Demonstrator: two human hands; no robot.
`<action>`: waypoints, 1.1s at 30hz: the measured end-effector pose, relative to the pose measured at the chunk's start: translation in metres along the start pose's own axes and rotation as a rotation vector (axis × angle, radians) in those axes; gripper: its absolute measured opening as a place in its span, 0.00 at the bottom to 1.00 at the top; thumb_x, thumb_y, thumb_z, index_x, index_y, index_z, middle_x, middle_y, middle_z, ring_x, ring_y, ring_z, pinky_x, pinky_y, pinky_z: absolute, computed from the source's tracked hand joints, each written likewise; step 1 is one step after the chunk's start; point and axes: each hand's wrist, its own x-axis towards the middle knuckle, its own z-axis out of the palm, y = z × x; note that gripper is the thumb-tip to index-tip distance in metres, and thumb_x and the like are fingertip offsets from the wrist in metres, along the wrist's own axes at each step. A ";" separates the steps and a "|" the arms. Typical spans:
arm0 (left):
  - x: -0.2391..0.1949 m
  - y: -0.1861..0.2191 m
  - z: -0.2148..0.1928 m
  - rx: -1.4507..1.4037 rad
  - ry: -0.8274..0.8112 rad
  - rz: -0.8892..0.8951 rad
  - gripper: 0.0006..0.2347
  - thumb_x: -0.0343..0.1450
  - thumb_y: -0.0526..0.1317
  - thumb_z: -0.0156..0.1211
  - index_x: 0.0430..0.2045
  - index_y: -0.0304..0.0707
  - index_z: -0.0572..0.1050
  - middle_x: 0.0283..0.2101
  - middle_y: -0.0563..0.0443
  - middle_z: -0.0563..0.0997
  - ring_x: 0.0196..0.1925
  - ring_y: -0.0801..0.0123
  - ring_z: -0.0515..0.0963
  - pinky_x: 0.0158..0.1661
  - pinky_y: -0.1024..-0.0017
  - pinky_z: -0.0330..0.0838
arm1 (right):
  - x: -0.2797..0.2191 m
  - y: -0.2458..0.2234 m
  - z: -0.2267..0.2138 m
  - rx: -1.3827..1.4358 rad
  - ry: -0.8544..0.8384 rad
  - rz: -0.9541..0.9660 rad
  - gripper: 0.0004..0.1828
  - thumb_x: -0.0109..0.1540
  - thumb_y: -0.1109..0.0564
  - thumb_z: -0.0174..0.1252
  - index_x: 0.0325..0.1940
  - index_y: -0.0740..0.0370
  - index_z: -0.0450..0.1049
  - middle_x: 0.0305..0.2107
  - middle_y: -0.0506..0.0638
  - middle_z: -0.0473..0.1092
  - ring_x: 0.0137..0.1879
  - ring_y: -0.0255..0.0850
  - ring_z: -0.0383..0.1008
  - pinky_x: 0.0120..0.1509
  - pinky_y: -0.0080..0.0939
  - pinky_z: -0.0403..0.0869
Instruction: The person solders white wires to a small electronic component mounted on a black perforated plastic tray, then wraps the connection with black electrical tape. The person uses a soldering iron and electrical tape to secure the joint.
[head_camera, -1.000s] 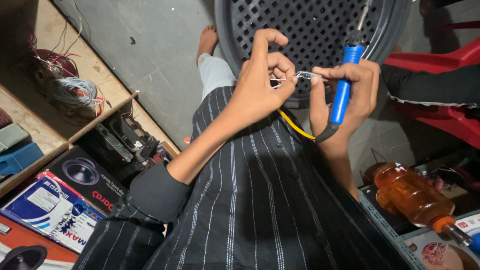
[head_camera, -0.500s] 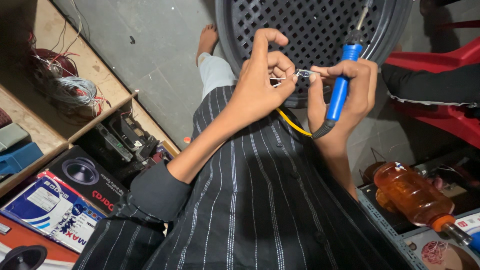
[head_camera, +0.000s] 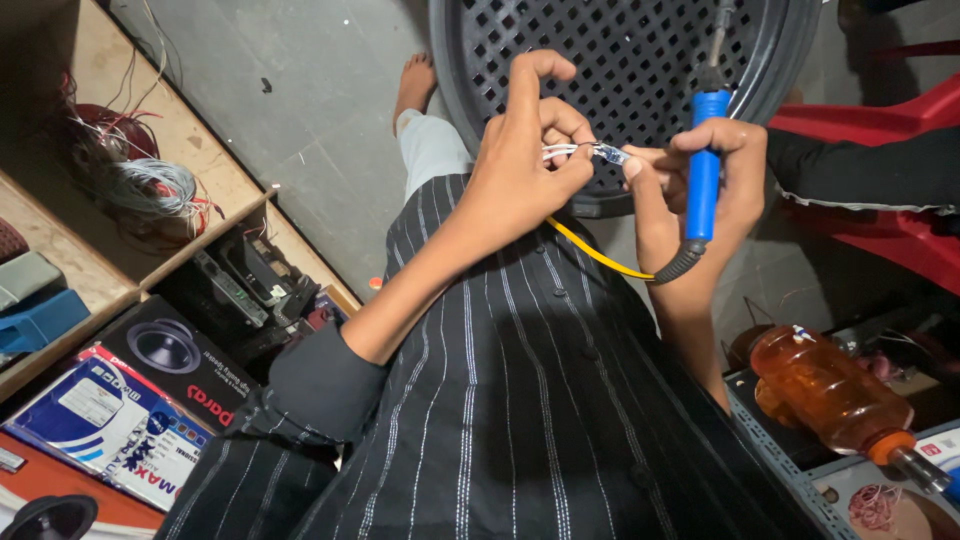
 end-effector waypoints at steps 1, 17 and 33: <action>0.001 -0.001 0.000 0.001 -0.001 0.000 0.26 0.69 0.28 0.62 0.58 0.37 0.55 0.32 0.51 0.82 0.29 0.75 0.81 0.32 0.77 0.74 | 0.001 0.001 0.000 0.016 0.002 0.007 0.19 0.72 0.75 0.61 0.55 0.65 0.58 0.45 0.51 0.65 0.51 0.40 0.82 0.51 0.31 0.79; 0.033 -0.016 -0.004 0.335 0.316 -0.084 0.04 0.65 0.36 0.66 0.25 0.32 0.81 0.23 0.44 0.82 0.25 0.67 0.84 0.31 0.70 0.76 | 0.038 -0.007 -0.002 -0.413 0.220 -0.302 0.06 0.71 0.66 0.62 0.48 0.66 0.70 0.39 0.52 0.69 0.42 0.40 0.75 0.48 0.37 0.74; 0.042 -0.030 -0.002 0.455 0.448 -0.164 0.05 0.62 0.34 0.61 0.24 0.34 0.83 0.26 0.35 0.82 0.32 0.46 0.84 0.38 0.58 0.78 | 0.245 -0.016 0.047 0.308 -0.092 -0.122 0.11 0.67 0.54 0.57 0.43 0.66 0.75 0.28 0.50 0.72 0.29 0.34 0.73 0.32 0.33 0.75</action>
